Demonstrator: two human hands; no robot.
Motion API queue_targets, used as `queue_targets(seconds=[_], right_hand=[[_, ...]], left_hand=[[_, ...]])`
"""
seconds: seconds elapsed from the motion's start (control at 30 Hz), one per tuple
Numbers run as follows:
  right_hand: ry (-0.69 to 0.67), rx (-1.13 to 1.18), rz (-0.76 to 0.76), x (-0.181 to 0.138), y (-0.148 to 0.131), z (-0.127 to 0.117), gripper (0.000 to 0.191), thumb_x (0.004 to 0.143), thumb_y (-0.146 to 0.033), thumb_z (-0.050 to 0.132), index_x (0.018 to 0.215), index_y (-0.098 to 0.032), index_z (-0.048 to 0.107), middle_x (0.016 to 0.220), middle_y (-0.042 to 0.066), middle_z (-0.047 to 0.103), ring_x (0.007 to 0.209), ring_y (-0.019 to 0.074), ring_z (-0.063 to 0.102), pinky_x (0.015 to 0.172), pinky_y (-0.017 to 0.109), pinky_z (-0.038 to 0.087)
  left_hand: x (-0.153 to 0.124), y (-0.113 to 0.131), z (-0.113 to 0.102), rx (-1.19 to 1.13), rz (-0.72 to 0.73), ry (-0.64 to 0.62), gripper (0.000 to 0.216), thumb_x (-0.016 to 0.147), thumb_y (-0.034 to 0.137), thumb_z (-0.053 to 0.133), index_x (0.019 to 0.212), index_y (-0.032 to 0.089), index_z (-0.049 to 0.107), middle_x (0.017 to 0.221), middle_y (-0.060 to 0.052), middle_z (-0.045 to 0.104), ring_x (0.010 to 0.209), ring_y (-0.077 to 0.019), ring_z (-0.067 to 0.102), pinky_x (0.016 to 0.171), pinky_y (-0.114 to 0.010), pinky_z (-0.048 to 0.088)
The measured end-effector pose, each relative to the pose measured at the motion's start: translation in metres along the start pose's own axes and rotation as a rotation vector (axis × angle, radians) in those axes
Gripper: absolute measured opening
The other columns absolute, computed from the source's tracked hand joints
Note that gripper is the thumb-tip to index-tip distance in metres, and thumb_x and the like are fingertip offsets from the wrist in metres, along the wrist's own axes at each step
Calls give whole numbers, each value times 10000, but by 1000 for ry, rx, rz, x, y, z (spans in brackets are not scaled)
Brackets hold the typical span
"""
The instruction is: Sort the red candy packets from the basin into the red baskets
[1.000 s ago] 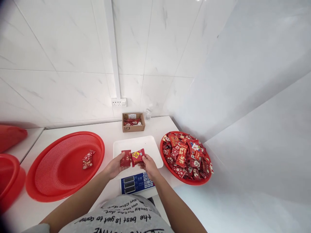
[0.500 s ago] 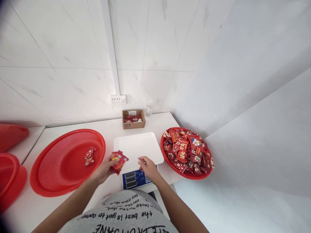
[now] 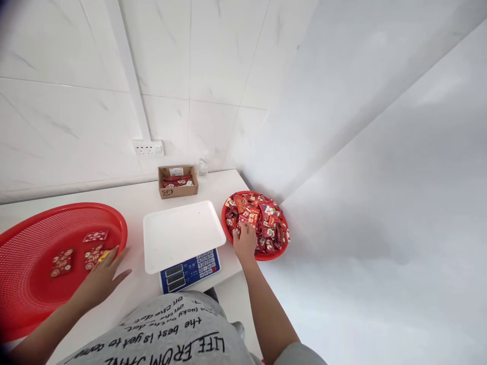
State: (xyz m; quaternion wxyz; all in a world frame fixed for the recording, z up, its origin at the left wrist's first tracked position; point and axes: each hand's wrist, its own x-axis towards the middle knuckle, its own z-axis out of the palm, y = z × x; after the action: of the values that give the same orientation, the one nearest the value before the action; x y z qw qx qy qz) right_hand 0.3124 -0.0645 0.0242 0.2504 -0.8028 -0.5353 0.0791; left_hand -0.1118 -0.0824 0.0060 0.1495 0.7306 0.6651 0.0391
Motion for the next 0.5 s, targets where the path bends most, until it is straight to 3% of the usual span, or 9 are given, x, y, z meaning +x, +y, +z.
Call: queue_targets(seconds=[0.13, 0.3, 0.43, 0.5], right_hand=[[-30, -148, 126, 12, 13, -3, 577, 808, -409, 478, 1331, -173, 412, 1432, 179, 293, 1321, 348, 234, 1012, 513, 251], [-64, -105, 237, 25, 17, 0, 694, 789, -481, 467, 1381, -149, 325, 1429, 215, 284, 1310, 371, 253, 982, 518, 292], [-61, -114, 287, 25, 12, 9, 733, 785, -525, 472, 1394, -156, 299, 1447, 223, 245, 1330, 387, 197, 993, 574, 242], [-42, -147, 254, 23, 7, 14, 740, 789, -552, 468, 1399, -174, 289, 1467, 216, 201, 1347, 378, 153, 999, 597, 207]], left_hand=[[-1, -21, 7, 140, 61, -56, 527, 822, 186, 321, 1331, 202, 458, 1429, -138, 380, 1337, -305, 295, 1032, -516, 285], [3, -51, -12, 218, -114, 35, 485, 862, 224, 256, 1282, 248, 495, 1386, -62, 454, 1323, -310, 307, 1010, -542, 294], [0, -40, -17, 248, -128, 158, 459, 860, 308, 339, 1232, 123, 535, 1413, -203, 367, 1351, -362, 220, 1026, -547, 261], [0, -27, -12, 234, -88, 182, 463, 856, 321, 352, 1221, 111, 543, 1424, -216, 337, 1357, -369, 200, 1039, -544, 244]])
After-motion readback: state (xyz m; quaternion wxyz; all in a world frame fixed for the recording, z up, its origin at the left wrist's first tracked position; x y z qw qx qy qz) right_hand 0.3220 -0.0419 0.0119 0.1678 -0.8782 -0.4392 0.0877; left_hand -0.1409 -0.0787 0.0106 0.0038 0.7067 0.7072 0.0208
